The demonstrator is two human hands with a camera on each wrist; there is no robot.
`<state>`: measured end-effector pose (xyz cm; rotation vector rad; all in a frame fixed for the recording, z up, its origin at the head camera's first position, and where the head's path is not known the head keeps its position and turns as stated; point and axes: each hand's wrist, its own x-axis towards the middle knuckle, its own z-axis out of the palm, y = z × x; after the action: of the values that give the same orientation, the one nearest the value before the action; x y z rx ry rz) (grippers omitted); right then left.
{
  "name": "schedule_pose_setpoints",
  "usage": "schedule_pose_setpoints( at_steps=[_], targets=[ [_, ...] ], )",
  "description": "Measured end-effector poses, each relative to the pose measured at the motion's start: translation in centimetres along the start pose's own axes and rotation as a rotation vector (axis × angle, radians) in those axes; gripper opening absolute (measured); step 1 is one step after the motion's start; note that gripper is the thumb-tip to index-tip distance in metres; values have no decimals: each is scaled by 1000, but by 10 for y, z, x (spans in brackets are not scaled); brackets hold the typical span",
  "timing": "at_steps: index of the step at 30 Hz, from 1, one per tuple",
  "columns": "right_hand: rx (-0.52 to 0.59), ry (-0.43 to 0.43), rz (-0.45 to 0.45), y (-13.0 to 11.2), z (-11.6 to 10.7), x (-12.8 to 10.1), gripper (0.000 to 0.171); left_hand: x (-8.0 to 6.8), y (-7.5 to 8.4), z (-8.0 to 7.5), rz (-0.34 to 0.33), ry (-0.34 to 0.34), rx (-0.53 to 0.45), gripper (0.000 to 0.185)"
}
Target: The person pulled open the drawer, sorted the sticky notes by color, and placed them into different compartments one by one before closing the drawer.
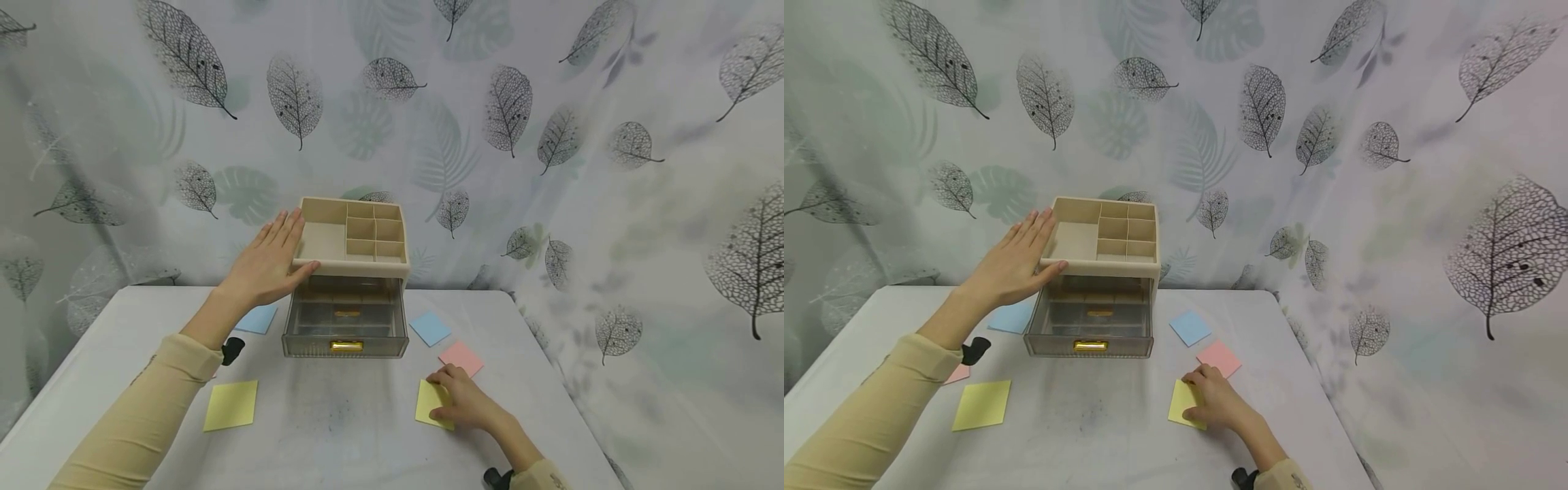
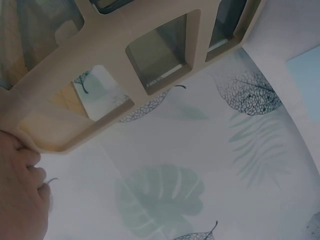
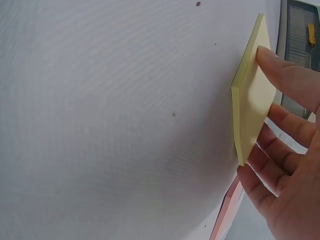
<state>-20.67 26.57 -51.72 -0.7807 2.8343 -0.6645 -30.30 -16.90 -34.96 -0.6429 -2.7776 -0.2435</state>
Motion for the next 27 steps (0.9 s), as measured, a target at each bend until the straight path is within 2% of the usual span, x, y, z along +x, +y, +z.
schedule_pose_setpoints(
  at_steps=[8,17,21,27],
  targets=[
    [6,35,3,-1,0,1,56,0,0,1,3,6,5,92],
    [9,111,29,-4,0,-2,33,-1,2,0,1,0,-1,91],
    [37,143,12,-7,-4,-3,24,-2,2,-1,4,8,0,91],
    [120,147,3,-8,-6,-4,21,-1,2,-1,2,2,-6,91]
  ],
)
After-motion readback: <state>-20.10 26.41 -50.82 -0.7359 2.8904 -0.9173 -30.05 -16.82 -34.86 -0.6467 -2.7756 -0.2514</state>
